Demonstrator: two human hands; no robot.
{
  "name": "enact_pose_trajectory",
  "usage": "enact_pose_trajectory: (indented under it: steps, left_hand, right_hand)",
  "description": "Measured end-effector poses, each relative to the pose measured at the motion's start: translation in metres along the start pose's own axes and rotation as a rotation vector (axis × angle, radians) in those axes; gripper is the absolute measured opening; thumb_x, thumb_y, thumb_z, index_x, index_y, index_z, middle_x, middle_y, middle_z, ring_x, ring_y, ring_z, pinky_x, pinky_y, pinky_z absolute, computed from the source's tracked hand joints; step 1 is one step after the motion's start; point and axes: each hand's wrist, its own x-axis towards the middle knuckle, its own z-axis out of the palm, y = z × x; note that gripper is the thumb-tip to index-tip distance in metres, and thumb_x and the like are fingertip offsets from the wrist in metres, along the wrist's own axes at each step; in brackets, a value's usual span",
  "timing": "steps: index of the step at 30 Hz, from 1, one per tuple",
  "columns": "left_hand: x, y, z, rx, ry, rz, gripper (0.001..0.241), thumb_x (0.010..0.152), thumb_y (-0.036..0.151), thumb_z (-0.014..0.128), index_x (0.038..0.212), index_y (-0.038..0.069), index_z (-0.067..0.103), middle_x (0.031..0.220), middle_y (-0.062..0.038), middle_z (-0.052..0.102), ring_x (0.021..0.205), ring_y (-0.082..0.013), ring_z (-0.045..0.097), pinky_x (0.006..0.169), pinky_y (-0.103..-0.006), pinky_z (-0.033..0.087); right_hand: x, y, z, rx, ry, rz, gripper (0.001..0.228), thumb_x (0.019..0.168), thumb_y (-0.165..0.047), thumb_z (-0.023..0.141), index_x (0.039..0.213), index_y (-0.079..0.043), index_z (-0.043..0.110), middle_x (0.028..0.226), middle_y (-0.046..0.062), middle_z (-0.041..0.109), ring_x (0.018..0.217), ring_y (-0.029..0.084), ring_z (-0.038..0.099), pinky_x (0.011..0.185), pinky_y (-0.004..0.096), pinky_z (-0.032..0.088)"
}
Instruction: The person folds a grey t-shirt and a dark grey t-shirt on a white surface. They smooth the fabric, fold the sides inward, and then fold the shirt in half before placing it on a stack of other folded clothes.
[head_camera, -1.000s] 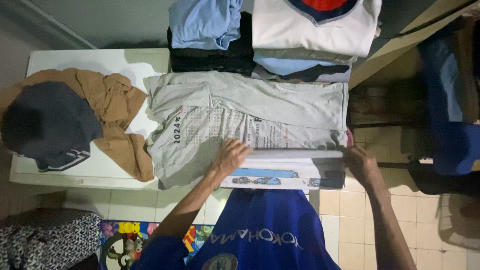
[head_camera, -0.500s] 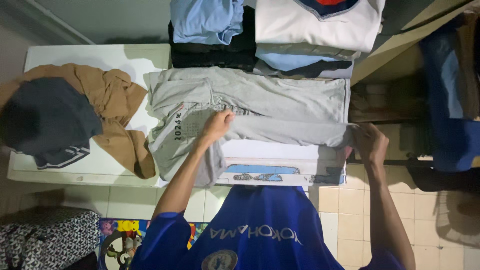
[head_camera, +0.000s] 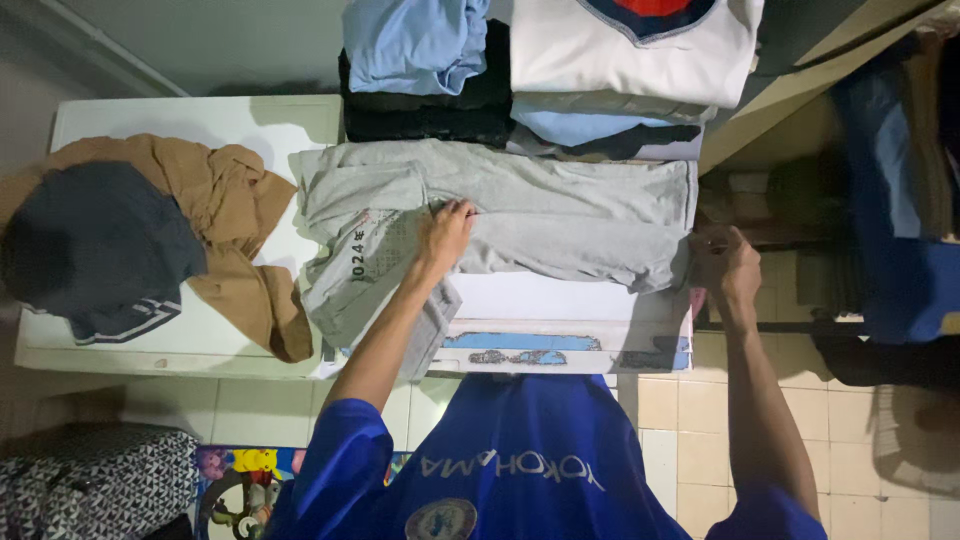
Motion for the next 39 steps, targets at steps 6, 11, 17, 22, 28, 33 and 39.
enact_pose_trajectory:
  steps: [6,11,17,22,28,33,39]
  left_hand:
    - [-0.017,0.030,0.018,0.077,0.073,0.203,0.039,0.097,0.028,0.066,0.134,0.015,0.067,0.142,-0.018,0.055,0.132,-0.0386,0.050,0.112,-0.0599,0.037]
    - [-0.006,0.056,0.043,0.135,0.062,0.418,0.057,0.092,0.038,0.069,0.144,0.016,0.059,0.159,-0.023,0.037,0.152,-0.0404,0.027,0.124,-0.0666,0.013]
    - [0.003,0.066,0.036,0.191,-0.114,0.417,0.072,0.093,0.048,0.062,0.156,0.020,0.042,0.165,-0.024,0.026,0.154,-0.0423,0.020,0.123,-0.0648,0.008]
    - [-0.012,0.074,0.034,0.248,-0.071,0.405,0.073,0.094,0.048,0.060,0.158,0.019,0.040,0.166,-0.025,0.025,0.155,-0.0413,0.021,0.124,-0.0657,0.009]
    - [-0.027,0.092,0.047,0.223,0.009,0.391,0.074,0.092,0.049,0.061,0.158,0.020,0.041,0.166,-0.024,0.026,0.155,-0.0404,0.021,0.124,-0.0660,0.008]
    - [-0.029,0.097,0.051,0.178,0.030,0.389,0.076,0.091,0.049,0.064,0.157,0.019,0.043,0.165,-0.024,0.029,0.155,-0.0412,0.023,0.124,-0.0660,0.008]
    - [-0.031,0.095,0.041,-0.041,0.065,0.417,0.072,0.088,0.040,0.072,0.152,0.017,0.050,0.161,-0.023,0.035,0.150,-0.0433,0.029,0.122,-0.0670,0.015]
  right_hand:
    - [0.003,-0.009,0.016,-0.383,0.274,-0.372,0.050,0.090,-0.032,0.079,0.128,-0.001,0.070,0.124,0.032,0.065,0.113,0.044,0.058,0.093,0.054,0.041]
    - [-0.017,-0.050,0.081,0.120,0.011,-0.270,0.052,0.101,-0.039,0.068,0.144,-0.014,0.056,0.149,0.025,0.050,0.135,0.040,0.050,0.115,0.058,0.043]
    - [-0.043,-0.094,0.138,-0.389,-0.050,-0.567,0.069,0.098,-0.047,0.059,0.157,-0.016,0.043,0.163,0.028,0.030,0.151,0.048,0.029,0.115,0.073,0.022]
    - [-0.049,-0.083,0.140,-0.414,-0.129,-0.539,0.064,0.103,-0.050,0.049,0.159,-0.019,0.041,0.167,0.024,0.030,0.155,0.045,0.025,0.120,0.071,0.017]
    - [-0.050,-0.070,0.124,-0.451,-0.147,-0.570,0.065,0.101,-0.050,0.049,0.160,-0.024,0.039,0.166,0.022,0.030,0.153,0.044,0.025,0.120,0.067,0.016]
    - [-0.053,-0.068,0.115,-0.419,-0.124,-0.594,0.065,0.102,-0.050,0.051,0.159,-0.023,0.041,0.165,0.022,0.033,0.153,0.045,0.027,0.120,0.069,0.019]
    - [-0.057,-0.074,0.113,-0.406,-0.119,-0.603,0.064,0.101,-0.047,0.053,0.158,-0.020,0.043,0.164,0.025,0.034,0.152,0.047,0.028,0.118,0.072,0.020]
